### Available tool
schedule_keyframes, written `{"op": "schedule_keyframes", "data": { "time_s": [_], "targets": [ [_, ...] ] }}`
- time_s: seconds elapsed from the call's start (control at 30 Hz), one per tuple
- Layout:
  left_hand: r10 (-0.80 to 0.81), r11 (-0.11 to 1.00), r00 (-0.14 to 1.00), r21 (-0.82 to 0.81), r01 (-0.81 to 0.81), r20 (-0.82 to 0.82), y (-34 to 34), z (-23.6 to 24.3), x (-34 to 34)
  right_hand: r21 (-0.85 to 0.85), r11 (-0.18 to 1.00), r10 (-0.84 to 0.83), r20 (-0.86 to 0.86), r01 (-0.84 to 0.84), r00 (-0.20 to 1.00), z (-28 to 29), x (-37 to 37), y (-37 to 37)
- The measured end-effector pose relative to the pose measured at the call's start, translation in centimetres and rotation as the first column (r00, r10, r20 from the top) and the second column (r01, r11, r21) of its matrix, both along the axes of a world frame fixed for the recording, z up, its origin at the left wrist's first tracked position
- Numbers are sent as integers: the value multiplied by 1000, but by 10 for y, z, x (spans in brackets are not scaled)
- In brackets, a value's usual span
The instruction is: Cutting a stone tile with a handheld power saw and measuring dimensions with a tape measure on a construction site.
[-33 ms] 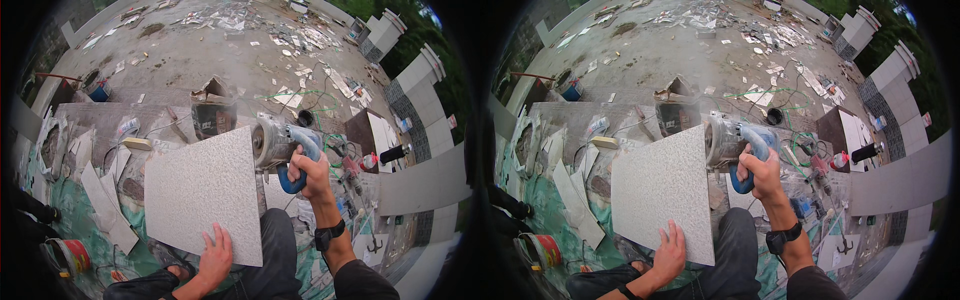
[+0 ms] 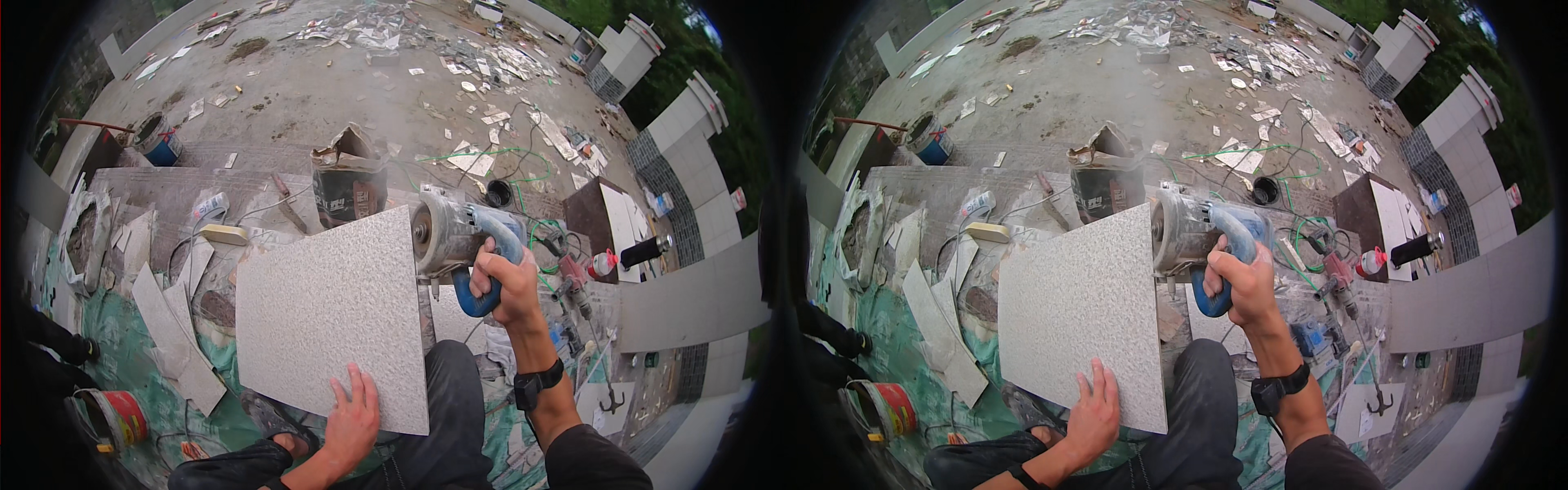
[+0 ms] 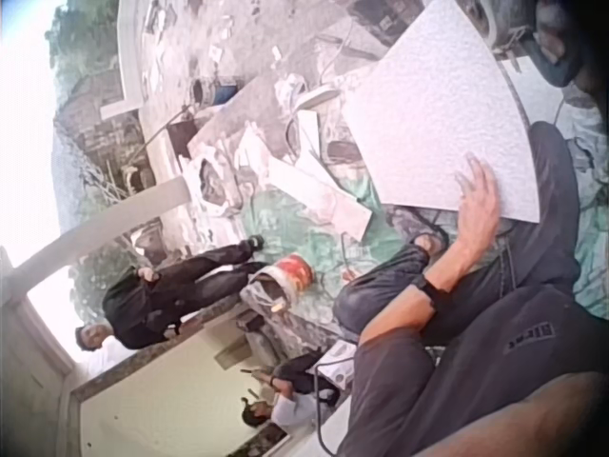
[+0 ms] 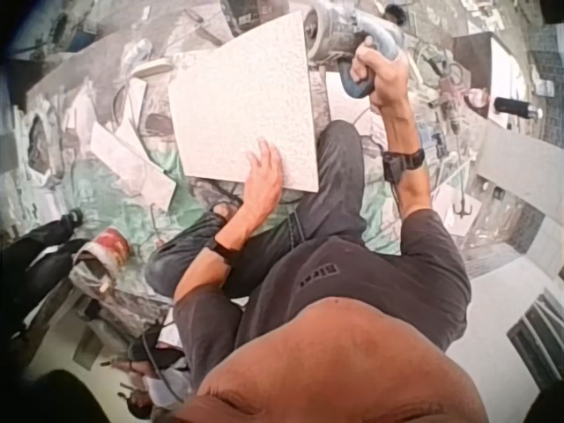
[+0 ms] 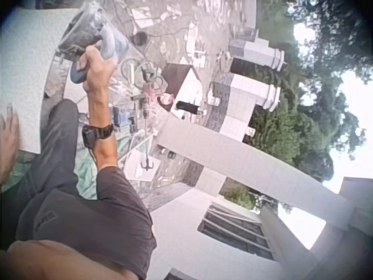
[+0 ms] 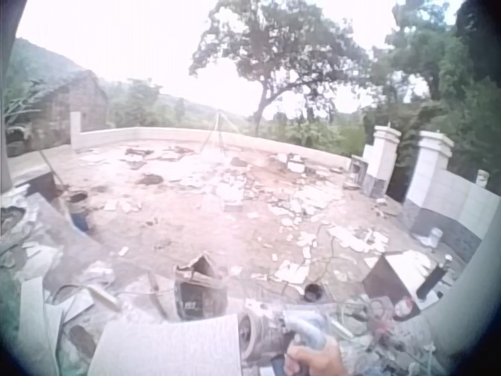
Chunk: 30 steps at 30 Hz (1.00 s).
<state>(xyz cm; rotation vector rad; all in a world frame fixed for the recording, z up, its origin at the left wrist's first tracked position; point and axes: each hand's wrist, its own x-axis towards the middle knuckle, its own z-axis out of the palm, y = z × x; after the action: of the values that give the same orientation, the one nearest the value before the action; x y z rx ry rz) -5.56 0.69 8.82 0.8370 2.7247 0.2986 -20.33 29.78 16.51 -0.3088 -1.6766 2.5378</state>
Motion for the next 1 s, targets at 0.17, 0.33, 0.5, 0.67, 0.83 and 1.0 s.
{"op": "schedule_keyframes", "data": {
  "time_s": [0.17, 0.33, 0.5, 0.67, 0.83, 1.0],
  "targets": [
    [-8, 1000, 1000, -3, 8, -18, 1, 1, -4, -10, 1000, 7, 4, -7, 1000, 5, 3, 1],
    [-7, 1000, 1000, -4, 7, 3, 2, 4, -5, -34, 999, 9, 3, -9, 1000, 4, 7, 2],
    [-2, 1000, 1000, 6, 2, -3, 2, 1, -4, -65, 998, 11, 6, -11, 1000, 1, 9, 2],
    [5, 1000, 1000, -7, -5, 6, 2, 2, -4, -73, 997, 11, -2, -11, 1000, 1, 13, 1],
    [4, 1000, 1000, 3, -4, 11, 2, 3, -4, -60, 998, 7, 4, -6, 1000, 3, 20, -1],
    [2, 1000, 1000, 2, -2, 1, 1, -1, -3, -54, 998, 16, 4, -16, 1000, 4, 28, -1]
  ]
}}
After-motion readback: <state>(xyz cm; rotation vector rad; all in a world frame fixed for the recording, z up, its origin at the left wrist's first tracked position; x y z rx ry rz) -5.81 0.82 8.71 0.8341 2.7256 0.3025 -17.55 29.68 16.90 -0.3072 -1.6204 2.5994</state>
